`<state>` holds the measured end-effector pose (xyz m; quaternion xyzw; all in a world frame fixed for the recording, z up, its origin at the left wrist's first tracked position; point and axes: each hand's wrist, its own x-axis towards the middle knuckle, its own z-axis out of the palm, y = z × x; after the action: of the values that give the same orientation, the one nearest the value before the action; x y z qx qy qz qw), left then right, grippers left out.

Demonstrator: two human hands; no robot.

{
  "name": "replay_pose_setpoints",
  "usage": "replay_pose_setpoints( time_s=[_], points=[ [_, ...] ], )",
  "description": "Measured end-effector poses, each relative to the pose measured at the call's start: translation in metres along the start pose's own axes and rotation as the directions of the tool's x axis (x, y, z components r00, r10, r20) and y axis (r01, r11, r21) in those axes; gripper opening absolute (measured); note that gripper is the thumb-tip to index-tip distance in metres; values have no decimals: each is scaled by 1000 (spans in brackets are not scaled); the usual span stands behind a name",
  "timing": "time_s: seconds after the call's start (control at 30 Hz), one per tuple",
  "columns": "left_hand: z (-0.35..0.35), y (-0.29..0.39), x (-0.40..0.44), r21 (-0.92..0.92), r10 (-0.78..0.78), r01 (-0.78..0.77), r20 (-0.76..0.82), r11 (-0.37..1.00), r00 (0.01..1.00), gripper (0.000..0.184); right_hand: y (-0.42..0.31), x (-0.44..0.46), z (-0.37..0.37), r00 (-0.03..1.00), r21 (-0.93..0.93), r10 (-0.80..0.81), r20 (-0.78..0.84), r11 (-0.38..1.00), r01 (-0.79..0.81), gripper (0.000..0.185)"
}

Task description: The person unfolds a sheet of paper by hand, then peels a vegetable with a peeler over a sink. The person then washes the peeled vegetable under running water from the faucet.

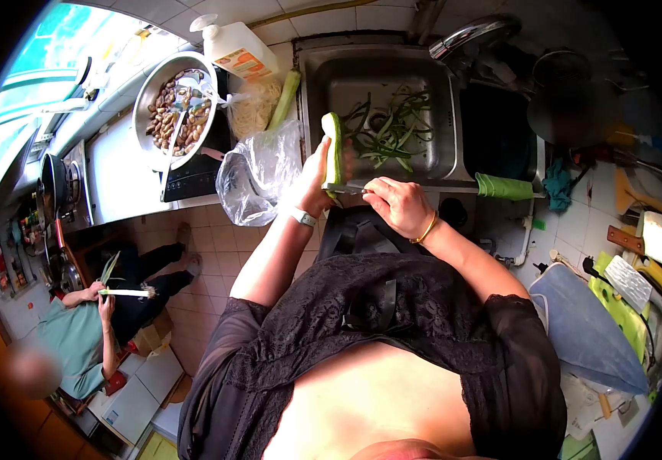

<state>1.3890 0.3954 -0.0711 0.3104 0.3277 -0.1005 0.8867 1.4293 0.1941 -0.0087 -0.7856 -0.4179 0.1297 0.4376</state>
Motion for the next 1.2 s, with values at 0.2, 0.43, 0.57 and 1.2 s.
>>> replay_pose_setpoints(
  time_s=[0.2,0.43,0.57,1.2],
  points=[
    [8,0,-15,-28,-43,48,143,998,989,49,3,7,-11,999,-31,-22,37,999,23,9],
    [9,5,-21,108,12,-11,-8,994,1000,50,5,13,-7,998,-94,-19,53,995,24,12],
    [17,-2,-31,149,-12,17,-39,989,999,51,21,19,-11,999,-51,41,-15,998,-42,16],
    [16,19,-6,39,-126,120,253,992,959,54,157,3,-26,796,24,532,-289,835,-550,29]
  ],
)
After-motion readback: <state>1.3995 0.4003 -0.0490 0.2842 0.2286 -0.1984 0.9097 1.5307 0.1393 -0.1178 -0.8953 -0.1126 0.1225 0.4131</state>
